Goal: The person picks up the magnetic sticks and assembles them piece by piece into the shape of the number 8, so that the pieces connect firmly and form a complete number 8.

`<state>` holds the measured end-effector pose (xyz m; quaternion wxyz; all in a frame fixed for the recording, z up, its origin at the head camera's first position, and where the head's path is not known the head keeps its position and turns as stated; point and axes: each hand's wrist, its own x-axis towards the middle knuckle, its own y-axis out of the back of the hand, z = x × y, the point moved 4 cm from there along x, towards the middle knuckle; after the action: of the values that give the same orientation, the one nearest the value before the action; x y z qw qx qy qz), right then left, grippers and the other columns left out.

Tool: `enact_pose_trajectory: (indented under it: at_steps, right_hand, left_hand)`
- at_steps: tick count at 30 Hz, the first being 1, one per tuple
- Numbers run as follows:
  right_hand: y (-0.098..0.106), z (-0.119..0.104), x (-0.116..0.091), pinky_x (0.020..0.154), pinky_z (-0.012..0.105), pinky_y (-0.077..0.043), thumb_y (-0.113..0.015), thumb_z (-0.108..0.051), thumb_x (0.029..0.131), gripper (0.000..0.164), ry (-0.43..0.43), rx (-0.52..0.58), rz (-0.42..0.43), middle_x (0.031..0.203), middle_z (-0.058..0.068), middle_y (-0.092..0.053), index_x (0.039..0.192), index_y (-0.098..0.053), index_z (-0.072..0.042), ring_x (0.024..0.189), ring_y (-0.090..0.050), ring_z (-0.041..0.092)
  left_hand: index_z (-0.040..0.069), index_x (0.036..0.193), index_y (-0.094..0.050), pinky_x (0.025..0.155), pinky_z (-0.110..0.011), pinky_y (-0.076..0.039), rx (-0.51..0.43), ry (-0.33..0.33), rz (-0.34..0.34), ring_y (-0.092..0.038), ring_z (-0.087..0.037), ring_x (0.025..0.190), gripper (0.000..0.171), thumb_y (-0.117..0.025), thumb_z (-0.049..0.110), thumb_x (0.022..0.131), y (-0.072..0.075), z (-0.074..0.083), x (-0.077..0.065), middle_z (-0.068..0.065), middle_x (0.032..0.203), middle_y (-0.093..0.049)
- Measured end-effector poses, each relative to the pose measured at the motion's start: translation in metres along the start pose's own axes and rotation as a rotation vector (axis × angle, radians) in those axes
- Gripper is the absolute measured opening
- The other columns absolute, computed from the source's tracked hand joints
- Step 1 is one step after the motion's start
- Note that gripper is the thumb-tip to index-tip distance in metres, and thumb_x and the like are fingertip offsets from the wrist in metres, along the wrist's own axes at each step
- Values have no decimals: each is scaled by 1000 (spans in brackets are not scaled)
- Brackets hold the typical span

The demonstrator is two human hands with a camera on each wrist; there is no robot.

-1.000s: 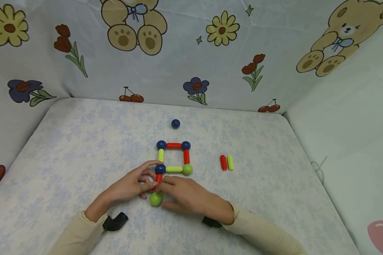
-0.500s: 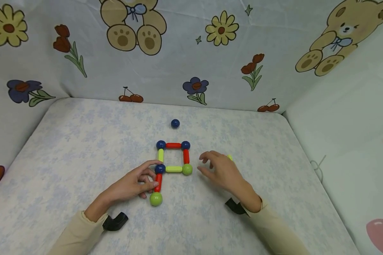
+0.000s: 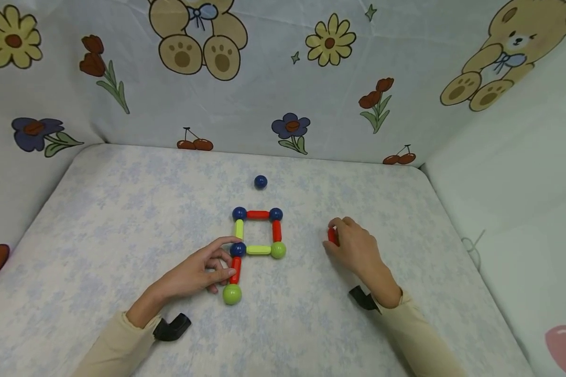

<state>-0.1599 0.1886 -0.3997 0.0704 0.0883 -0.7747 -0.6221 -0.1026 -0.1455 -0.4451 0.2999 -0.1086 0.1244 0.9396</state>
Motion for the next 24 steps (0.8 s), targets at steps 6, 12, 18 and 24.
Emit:
enact_pose_trajectory:
  at_steps: [6, 12, 18, 24]
  right_hand:
    - [-1, -2, 1, 53, 30, -47, -78, -22, 87, 29, 19, 27, -31, 86, 2, -70, 111, -68, -9, 67, -61, 17]
    - [2, -30, -8, 60, 26, -49, -80, -19, 86, 25, 145, 85, 24, 89, 1, -65, 108, -70, -13, 78, -59, 16]
    - [5, -72, -26, 64, 20, -49, -81, -18, 85, 27, 341, 153, 16, 95, -4, -66, 109, -70, -15, 78, -60, 10]
    - [-6, -107, -42, 67, 20, -50, -77, -24, 89, 23, 483, 157, -98, 101, -4, -67, 111, -71, -18, 80, -58, 7]
  left_hand:
    - [24, 154, -33, 64, -39, -58, -6, -11, 0, -65, -25, 85, 66, -68, 26, 97, 0, 0, 1, -15, 117, -59]
    - [25, 154, -33, 64, -39, -58, -14, -15, -3, -65, -24, 84, 66, -68, 26, 98, -1, -2, 1, -16, 116, -59]
    - [25, 154, -33, 64, -39, -58, -13, -8, 1, -66, -26, 86, 67, -68, 27, 97, -1, -2, 1, -16, 117, -59]
    - [23, 153, -33, 63, -38, -58, -5, -11, 1, -66, -25, 85, 67, -68, 27, 97, -1, 0, 1, -15, 115, -59]
